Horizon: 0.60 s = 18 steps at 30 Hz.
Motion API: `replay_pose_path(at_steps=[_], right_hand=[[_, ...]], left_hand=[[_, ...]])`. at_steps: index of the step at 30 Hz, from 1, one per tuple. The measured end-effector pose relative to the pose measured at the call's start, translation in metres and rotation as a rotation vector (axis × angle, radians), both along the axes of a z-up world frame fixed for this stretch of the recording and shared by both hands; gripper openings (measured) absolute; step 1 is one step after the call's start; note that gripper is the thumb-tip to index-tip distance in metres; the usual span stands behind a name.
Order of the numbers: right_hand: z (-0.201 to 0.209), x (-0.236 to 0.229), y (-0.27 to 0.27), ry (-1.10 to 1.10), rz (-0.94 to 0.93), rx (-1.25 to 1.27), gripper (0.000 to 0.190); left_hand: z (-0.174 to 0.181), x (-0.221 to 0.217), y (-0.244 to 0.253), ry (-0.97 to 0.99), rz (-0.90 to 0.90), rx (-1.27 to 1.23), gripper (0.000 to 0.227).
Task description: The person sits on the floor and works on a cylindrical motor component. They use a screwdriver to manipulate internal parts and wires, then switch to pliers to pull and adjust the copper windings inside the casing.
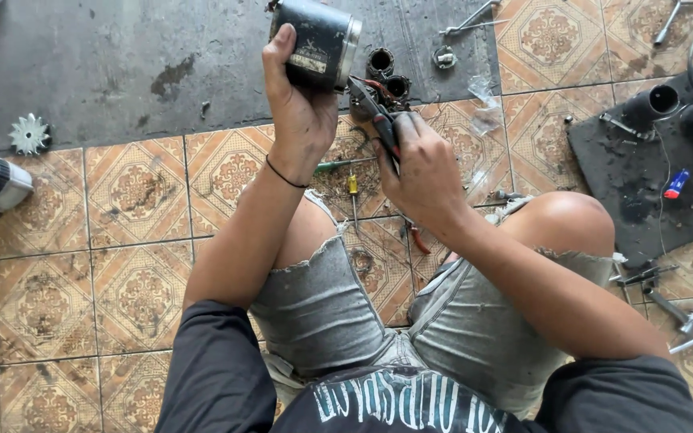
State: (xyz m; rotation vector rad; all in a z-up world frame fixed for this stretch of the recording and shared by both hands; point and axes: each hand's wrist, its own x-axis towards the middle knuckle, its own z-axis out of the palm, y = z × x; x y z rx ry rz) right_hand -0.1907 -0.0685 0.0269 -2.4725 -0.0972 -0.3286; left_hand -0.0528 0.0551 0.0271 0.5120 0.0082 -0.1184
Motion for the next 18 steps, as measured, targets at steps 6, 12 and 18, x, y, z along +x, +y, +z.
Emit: replay_pose_path(at_steps=[6, 12, 18], right_hand=[[0.005, 0.000, 0.004, -0.028, -0.040, -0.165, 0.025], [0.009, -0.001, -0.011, 0.053, -0.085, -0.549, 0.030], [0.027, 0.009, -0.020, 0.252, -0.024, -0.833, 0.026]], left_hand=[[0.004, -0.008, -0.003, -0.020, 0.008, 0.084, 0.051], [0.001, -0.007, 0.002, -0.102, -0.050, 0.101, 0.051], [0.003, -0.008, -0.001, 0.020, -0.068, 0.202, 0.052]])
